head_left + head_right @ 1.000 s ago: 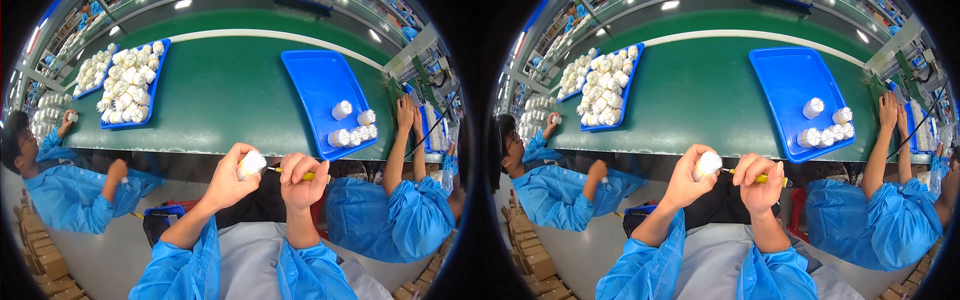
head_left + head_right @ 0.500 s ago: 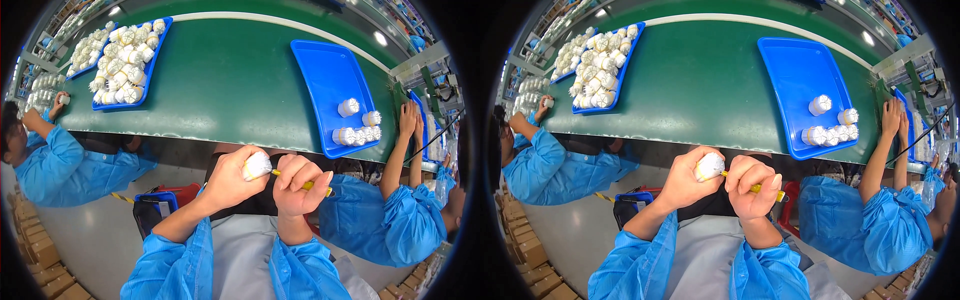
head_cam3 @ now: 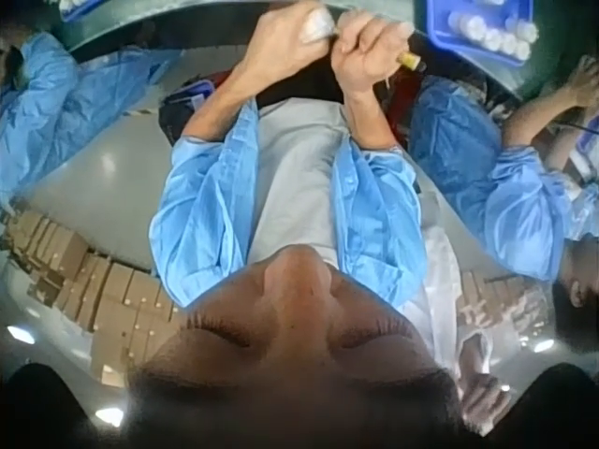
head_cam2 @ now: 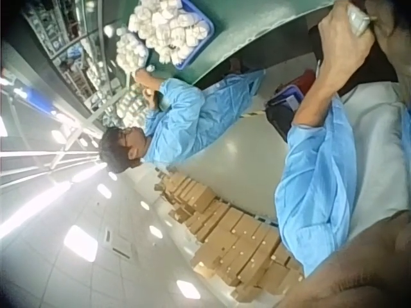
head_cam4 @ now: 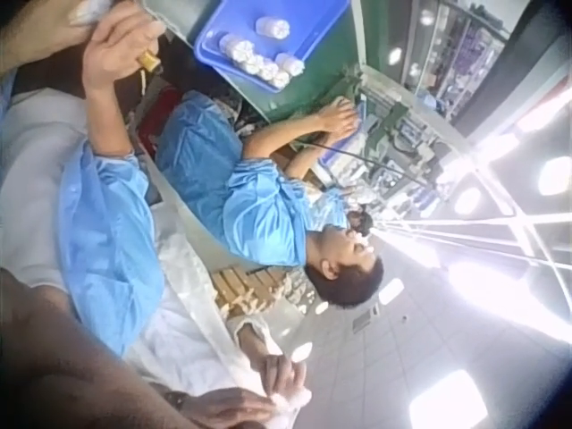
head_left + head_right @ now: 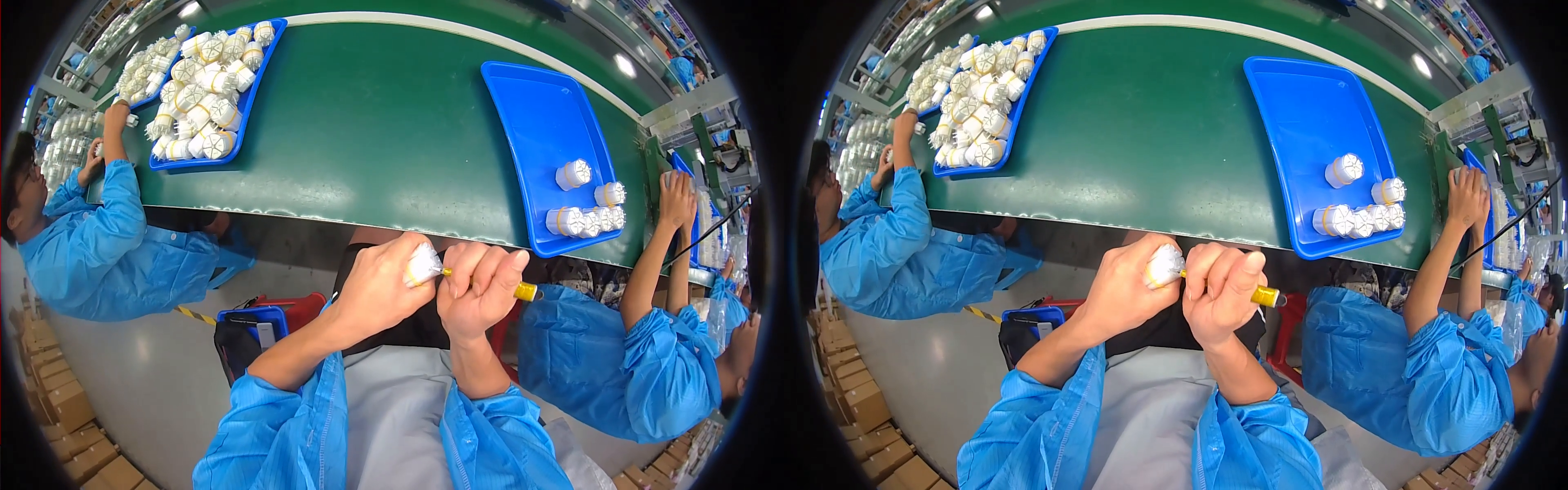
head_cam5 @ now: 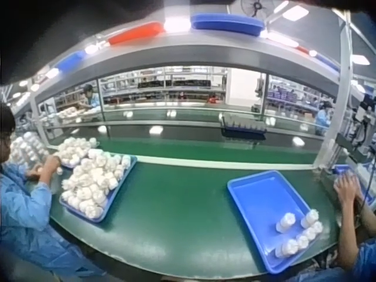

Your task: The person picks up bundled cylindrical components from a tray, presses into their ends using a pointed hand tool, and places the components onto another tray.

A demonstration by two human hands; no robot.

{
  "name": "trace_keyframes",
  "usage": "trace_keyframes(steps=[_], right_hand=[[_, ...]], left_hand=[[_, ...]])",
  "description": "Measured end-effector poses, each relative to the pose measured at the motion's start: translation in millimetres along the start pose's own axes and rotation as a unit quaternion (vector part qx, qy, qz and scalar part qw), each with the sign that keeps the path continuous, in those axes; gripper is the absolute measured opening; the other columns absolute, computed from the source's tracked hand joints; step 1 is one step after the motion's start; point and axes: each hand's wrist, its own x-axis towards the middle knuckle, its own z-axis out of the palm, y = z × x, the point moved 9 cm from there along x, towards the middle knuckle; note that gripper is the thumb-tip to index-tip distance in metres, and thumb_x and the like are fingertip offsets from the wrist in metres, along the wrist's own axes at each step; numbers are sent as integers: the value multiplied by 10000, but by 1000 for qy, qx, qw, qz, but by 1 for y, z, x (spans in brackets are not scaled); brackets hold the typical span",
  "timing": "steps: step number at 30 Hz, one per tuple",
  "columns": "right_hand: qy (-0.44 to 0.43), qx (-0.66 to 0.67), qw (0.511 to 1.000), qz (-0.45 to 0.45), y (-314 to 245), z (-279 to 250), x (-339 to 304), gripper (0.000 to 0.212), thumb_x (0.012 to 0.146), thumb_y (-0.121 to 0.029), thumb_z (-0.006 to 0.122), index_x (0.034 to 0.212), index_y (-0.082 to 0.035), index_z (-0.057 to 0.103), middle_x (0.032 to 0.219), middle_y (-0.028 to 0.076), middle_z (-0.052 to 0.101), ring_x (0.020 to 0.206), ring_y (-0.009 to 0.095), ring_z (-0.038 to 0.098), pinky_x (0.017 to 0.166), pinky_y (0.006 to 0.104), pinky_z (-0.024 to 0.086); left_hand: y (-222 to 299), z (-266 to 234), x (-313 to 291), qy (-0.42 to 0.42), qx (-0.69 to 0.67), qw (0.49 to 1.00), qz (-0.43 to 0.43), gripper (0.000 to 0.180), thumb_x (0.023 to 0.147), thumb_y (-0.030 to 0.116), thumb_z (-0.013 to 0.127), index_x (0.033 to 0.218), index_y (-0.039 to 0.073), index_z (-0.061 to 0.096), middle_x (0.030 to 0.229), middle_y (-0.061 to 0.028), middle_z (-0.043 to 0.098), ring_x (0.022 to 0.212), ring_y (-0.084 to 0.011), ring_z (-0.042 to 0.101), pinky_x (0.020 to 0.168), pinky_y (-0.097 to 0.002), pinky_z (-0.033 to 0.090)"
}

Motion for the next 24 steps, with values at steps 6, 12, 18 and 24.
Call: trace_keyframes(steps=[6,12,18,24], right_hand=[[-54,-9,996,73,15,1,11,541,1088,-379,267,608,-138,332,478,17,371,437,122,279,526,292,314],[5,62,998,-26,-12,-7,1,528,1085,-346,258,621,-121,370,507,48,434,460,128,319,545,299,324],[-7,66,997,-26,-4,-4,-4,526,1084,-323,273,615,-102,366,514,61,438,445,134,345,496,298,327],[-23,11,1000,3,-1,0,-7,530,1082,-385,226,627,-143,349,511,18,419,467,119,317,552,298,326]], left_hand=[[-14,5,1,-6,-154,987,-55,327,792,85,724,1073,7,575,875,-123,673,729,-193,674,622,-340,530],[-26,24,-10,-100,-417,887,-170,367,873,127,686,1193,-4,561,890,-44,639,684,-54,575,576,-205,467],[-21,19,-12,-78,-324,936,-116,382,815,80,696,1173,-7,593,920,-24,621,795,-71,568,692,-235,471],[-22,19,-16,-77,-311,939,-126,330,784,48,697,1100,-5,617,940,-27,636,850,-76,569,737,-250,473]])
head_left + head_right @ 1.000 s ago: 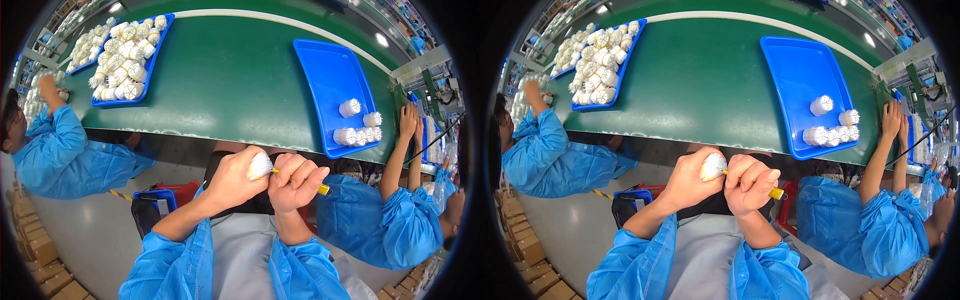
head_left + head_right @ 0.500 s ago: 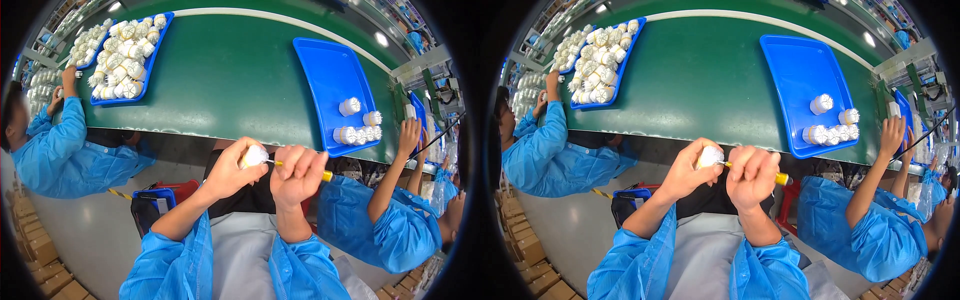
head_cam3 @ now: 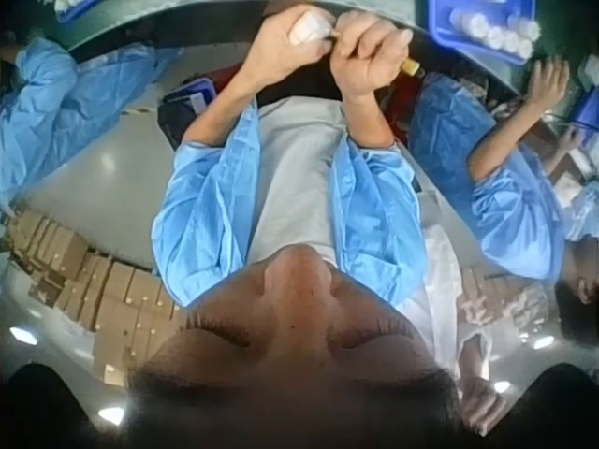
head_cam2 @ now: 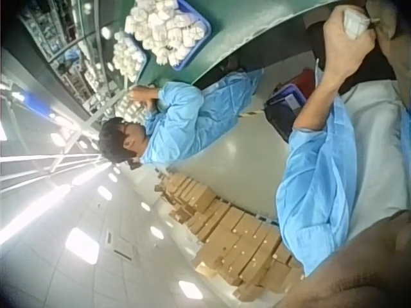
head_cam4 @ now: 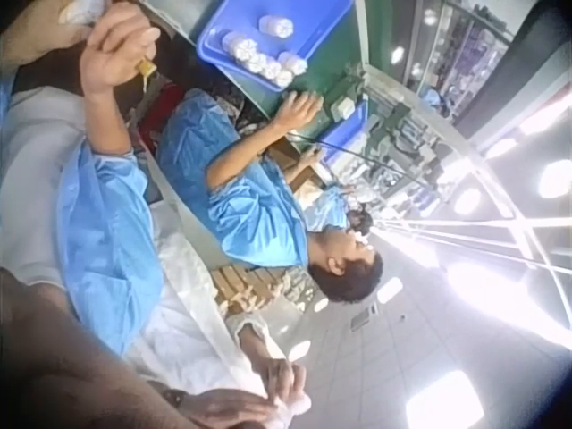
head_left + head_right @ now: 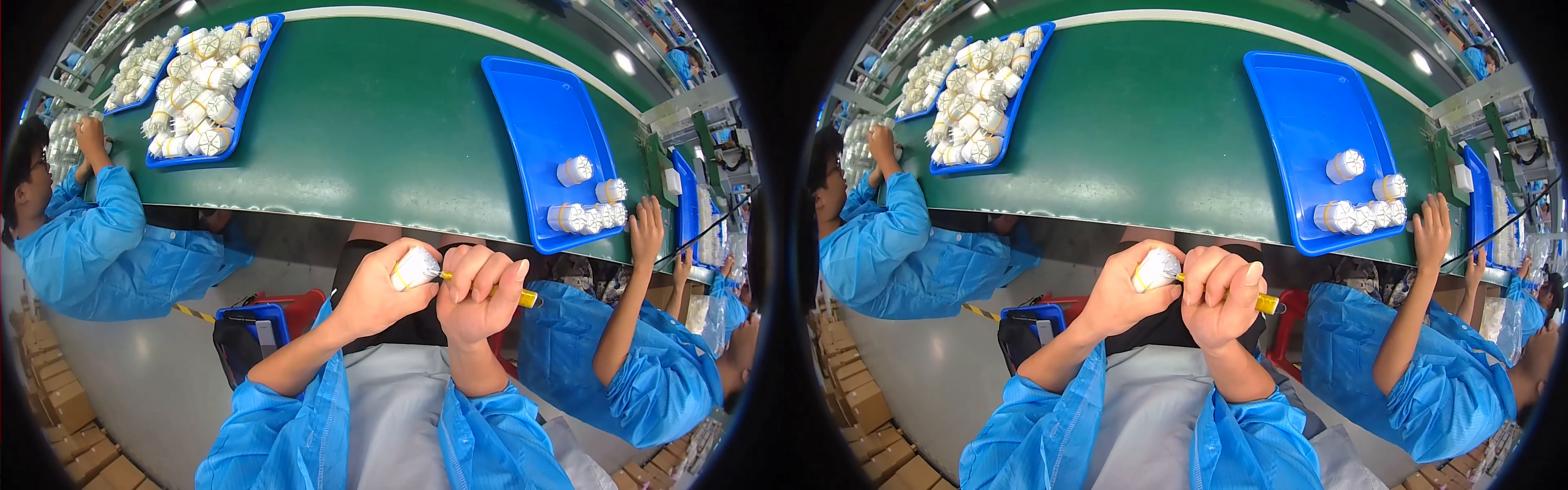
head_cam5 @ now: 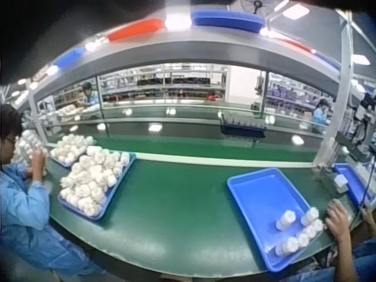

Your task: The person picks up bundled cylindrical components from a tray, presses into their ends using a pointed hand tool, and places the components onto another tray.

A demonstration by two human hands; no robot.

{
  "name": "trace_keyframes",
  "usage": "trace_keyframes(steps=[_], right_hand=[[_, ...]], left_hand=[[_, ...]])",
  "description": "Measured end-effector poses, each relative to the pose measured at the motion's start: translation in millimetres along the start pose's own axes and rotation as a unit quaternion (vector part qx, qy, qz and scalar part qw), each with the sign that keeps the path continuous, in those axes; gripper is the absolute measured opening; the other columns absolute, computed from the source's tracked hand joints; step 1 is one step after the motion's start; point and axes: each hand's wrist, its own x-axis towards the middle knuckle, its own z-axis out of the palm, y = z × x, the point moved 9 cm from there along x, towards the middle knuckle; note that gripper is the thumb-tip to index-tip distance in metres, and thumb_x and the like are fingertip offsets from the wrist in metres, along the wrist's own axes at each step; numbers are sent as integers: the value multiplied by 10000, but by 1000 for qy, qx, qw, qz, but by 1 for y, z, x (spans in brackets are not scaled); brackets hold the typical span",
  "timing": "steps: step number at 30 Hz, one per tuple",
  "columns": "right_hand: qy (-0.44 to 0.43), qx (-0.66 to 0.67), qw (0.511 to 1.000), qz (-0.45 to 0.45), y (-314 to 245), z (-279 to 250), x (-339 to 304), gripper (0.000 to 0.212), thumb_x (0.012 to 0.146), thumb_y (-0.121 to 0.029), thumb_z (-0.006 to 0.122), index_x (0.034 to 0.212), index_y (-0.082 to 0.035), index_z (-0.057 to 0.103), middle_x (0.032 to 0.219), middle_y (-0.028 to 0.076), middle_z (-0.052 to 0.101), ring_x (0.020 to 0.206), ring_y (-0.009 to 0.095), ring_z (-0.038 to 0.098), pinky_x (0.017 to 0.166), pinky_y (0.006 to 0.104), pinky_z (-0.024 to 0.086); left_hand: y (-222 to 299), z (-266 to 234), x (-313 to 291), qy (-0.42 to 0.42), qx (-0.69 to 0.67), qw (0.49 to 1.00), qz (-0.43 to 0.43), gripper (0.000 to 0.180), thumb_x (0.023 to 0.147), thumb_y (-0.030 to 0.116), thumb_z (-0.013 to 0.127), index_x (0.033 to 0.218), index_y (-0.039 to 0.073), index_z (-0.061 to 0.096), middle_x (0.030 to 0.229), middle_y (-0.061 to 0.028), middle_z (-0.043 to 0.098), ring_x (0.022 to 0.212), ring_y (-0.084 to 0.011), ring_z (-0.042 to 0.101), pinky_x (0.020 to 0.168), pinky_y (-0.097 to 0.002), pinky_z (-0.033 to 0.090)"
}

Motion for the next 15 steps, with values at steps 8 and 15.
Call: trace_keyframes(steps=[8,15], right_hand=[[11,26,999,19,10,1,3,537,1084,-324,304,600,-103,365,480,30,379,429,116,325,481,297,306],[0,-6,995,101,29,-9,9,520,1080,-324,341,602,-118,339,486,10,349,438,111,311,488,290,284]], left_hand=[[1,-4,1,32,113,993,17,290,776,60,705,1045,6,611,850,-101,661,781,-149,637,694,-295,510],[-5,-10,3,55,127,990,40,306,770,82,716,1040,3,596,844,-143,670,766,-202,673,694,-322,521]])
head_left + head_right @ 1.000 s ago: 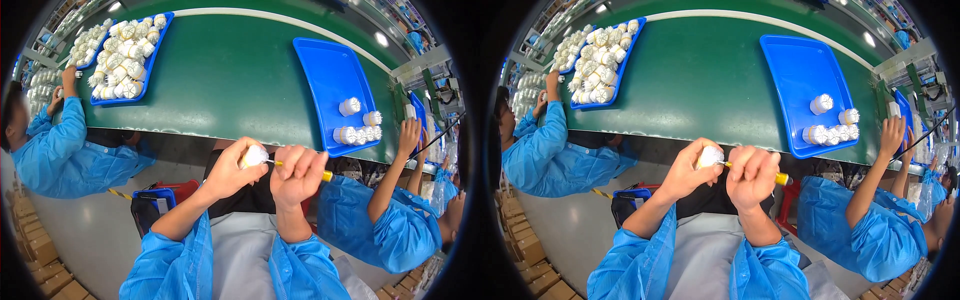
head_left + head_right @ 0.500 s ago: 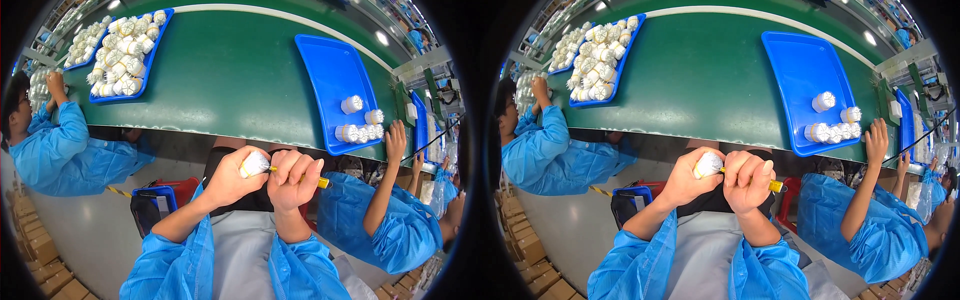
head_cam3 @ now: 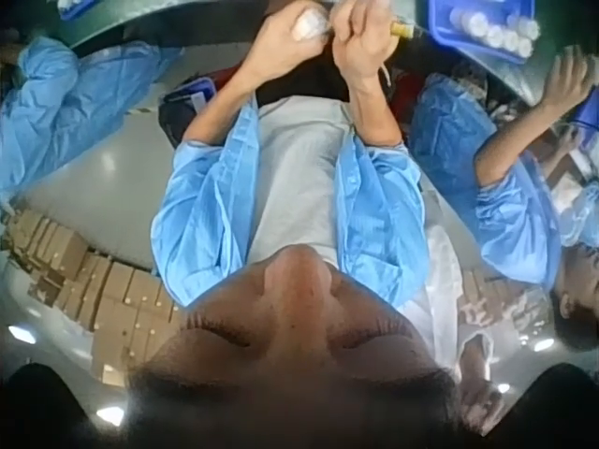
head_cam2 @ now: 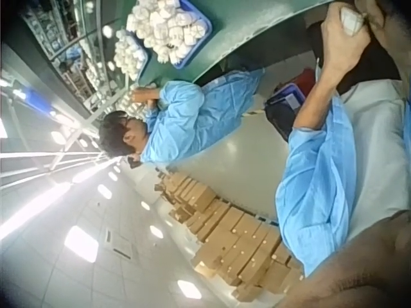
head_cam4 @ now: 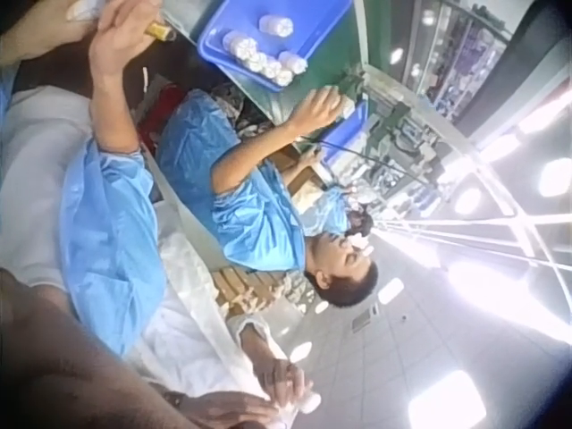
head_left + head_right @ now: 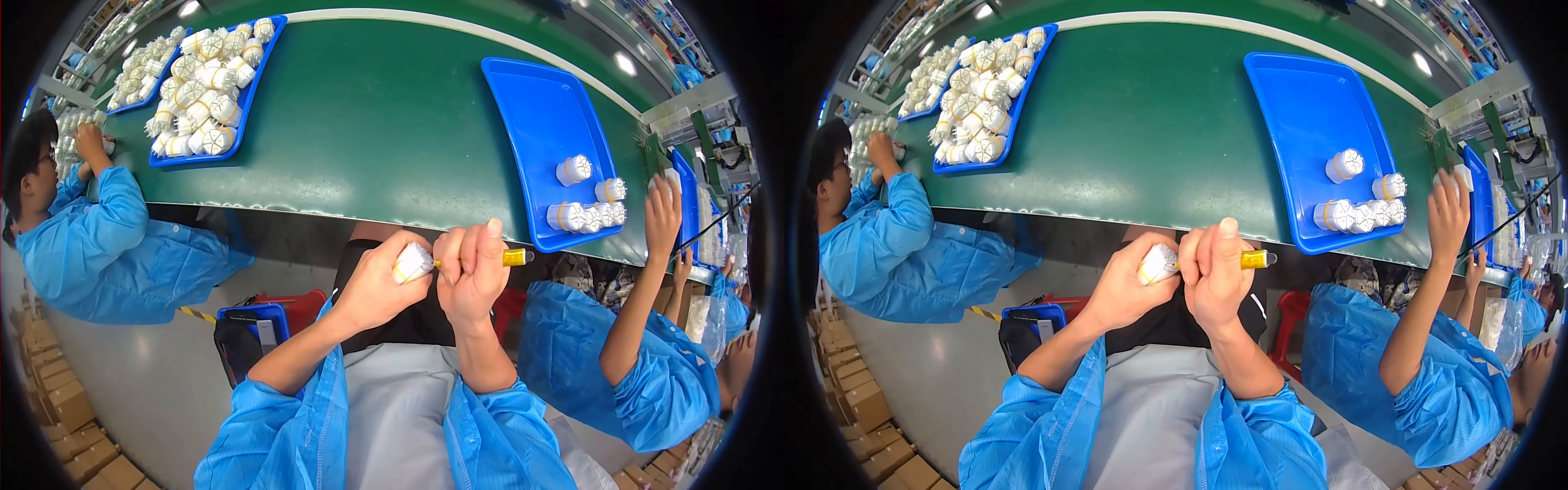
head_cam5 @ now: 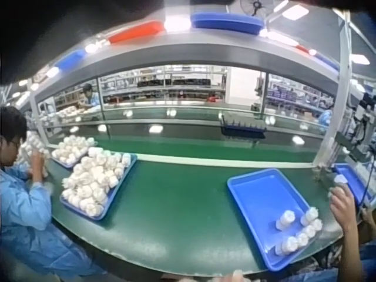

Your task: The person picks up bundled cylindrical components from a tray, presses into their ends using a pointed hand tool, and places the components onto another tray.

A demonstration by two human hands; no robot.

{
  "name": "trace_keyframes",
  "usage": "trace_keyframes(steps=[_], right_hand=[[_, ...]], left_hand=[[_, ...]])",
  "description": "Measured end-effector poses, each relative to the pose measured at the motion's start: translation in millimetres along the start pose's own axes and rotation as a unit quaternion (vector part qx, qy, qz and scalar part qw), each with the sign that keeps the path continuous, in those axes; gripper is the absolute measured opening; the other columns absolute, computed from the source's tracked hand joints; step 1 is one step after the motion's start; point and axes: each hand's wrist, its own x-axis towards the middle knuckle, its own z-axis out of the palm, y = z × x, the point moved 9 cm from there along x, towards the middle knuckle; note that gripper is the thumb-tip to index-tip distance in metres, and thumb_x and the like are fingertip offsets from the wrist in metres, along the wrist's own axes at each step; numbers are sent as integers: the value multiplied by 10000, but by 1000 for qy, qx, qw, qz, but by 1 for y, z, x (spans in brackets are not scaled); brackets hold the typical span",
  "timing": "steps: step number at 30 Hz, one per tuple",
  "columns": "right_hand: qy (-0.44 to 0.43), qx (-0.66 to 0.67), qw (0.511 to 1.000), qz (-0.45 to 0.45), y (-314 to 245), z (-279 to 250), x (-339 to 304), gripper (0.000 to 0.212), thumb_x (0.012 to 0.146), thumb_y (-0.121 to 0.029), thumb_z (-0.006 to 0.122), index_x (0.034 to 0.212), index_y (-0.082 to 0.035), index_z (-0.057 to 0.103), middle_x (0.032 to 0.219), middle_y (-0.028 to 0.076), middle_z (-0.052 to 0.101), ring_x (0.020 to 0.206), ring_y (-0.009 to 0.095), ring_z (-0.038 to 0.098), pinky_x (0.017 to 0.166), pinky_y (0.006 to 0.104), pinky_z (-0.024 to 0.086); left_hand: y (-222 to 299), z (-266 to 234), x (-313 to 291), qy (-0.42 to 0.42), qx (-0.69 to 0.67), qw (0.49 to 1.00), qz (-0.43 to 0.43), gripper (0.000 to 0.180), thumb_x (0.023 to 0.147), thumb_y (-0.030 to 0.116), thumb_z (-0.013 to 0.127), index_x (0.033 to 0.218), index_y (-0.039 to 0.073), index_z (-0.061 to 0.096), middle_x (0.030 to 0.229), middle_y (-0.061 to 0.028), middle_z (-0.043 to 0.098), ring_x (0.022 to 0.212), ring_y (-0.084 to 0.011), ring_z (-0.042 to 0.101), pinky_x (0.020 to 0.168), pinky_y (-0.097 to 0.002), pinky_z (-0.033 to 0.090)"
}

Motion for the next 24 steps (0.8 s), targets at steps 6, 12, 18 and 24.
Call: trace_keyframes(steps=[6,12,18,24], right_hand=[[35,21,995,-94,-23,0,-15,524,1085,-370,257,623,-140,345,493,31,415,462,123,279,553,295,322],[-16,-32,991,-127,-30,17,-18,513,1085,-361,247,638,-135,356,505,23,427,469,124,311,548,295,322],[-10,-18,992,-123,-27,17,-19,515,1086,-358,257,635,-131,362,505,26,426,469,119,322,540,295,322],[-13,-38,992,-120,-25,17,-17,519,1085,-336,289,616,-124,362,491,26,409,445,115,314,520,290,309]], left_hand=[[-2,1,0,-37,-114,991,-62,310,789,34,687,1087,13,605,888,-23,608,745,-63,552,645,-253,472],[8,-3,-4,-2,-53,999,-11,332,759,96,735,1055,10,613,844,-82,661,755,-121,620,686,-283,508],[11,-3,-5,-4,-15,1000,-12,302,757,53,722,1041,11,628,902,-59,658,812,-97,613,705,-265,503],[8,-7,-5,16,5,1000,-11,299,745,59,726,1025,12,632,876,-74,670,787,-108,630,692,-275,511]])
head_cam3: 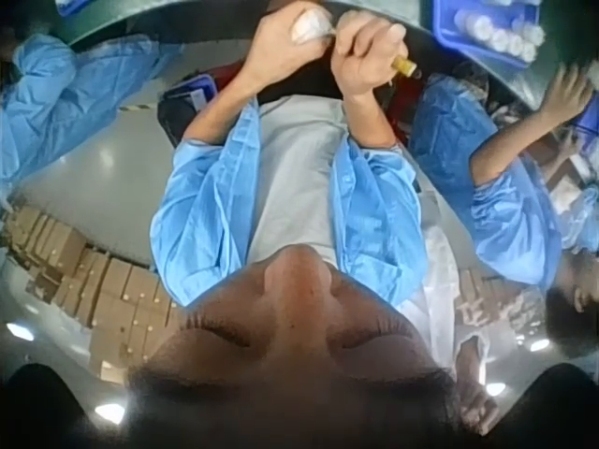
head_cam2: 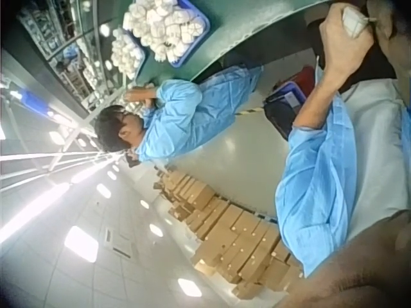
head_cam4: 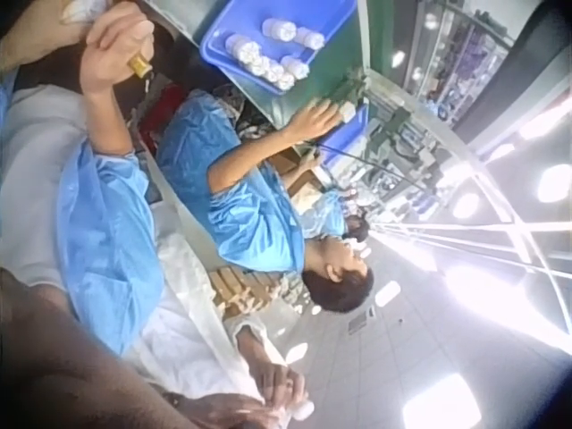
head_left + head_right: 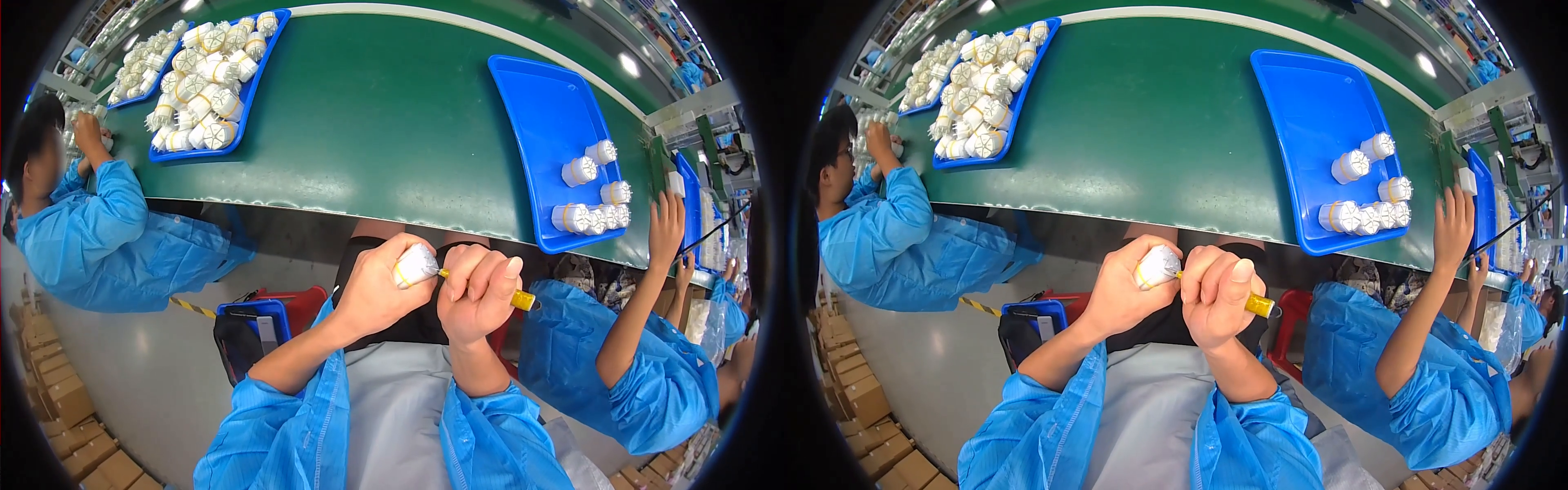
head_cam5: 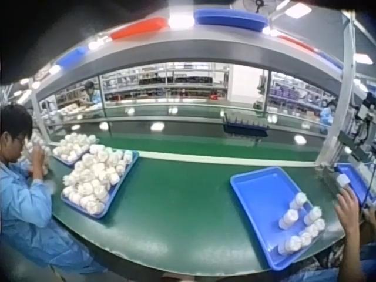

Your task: The person picks up bundled cylindrical components from a tray, presses into their ends using a pointed hand tool, and places the components onto another tray.

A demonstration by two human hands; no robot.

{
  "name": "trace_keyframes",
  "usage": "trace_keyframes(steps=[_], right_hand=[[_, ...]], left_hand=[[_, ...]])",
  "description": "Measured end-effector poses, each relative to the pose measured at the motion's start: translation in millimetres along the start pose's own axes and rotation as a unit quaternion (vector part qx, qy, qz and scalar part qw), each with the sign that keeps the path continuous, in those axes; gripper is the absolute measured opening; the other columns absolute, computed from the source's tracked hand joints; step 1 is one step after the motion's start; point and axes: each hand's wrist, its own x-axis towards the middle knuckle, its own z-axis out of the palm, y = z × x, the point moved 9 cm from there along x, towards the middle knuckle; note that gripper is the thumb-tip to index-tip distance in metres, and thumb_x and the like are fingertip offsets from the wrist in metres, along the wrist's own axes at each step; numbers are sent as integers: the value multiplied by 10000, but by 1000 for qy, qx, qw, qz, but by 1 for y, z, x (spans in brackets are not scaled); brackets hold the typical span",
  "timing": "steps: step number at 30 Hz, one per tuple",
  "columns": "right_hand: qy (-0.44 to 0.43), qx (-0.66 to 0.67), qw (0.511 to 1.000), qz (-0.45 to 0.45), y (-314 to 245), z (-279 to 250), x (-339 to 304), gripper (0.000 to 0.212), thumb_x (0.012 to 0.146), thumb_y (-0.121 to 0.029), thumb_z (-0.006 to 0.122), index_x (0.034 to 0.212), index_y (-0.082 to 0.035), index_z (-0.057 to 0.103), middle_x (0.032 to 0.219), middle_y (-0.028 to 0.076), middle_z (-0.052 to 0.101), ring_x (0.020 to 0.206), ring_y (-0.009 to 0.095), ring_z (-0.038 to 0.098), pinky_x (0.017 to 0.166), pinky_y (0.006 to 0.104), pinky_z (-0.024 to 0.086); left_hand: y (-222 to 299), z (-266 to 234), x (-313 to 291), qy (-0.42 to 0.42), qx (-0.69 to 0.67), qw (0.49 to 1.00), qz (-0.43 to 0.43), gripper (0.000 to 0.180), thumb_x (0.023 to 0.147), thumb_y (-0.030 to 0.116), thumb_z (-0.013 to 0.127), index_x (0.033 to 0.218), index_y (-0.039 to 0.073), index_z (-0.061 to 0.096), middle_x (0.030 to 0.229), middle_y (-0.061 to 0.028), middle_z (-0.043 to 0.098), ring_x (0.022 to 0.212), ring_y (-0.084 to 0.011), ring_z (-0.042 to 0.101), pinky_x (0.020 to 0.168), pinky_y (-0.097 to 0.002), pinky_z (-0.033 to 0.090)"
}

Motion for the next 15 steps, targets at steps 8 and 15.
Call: trace_keyframes(steps=[8,15], right_hand=[[-2,-18,999,39,12,-6,2,512,1067,-226,393,577,-79,386,485,15,375,427,111,399,441,278,259],[-19,-46,996,72,17,1,0,512,1057,-207,430,567,-65,389,472,-1,374,432,91,378,434,276,237]], left_hand=[[2,-8,1,37,77,995,50,328,736,73,710,1043,14,610,836,-183,673,756,-324,688,679,-372,535],[0,-10,1,41,87,993,65,332,731,60,712,1044,16,610,837,-184,675,750,-326,689,669,-371,535]])
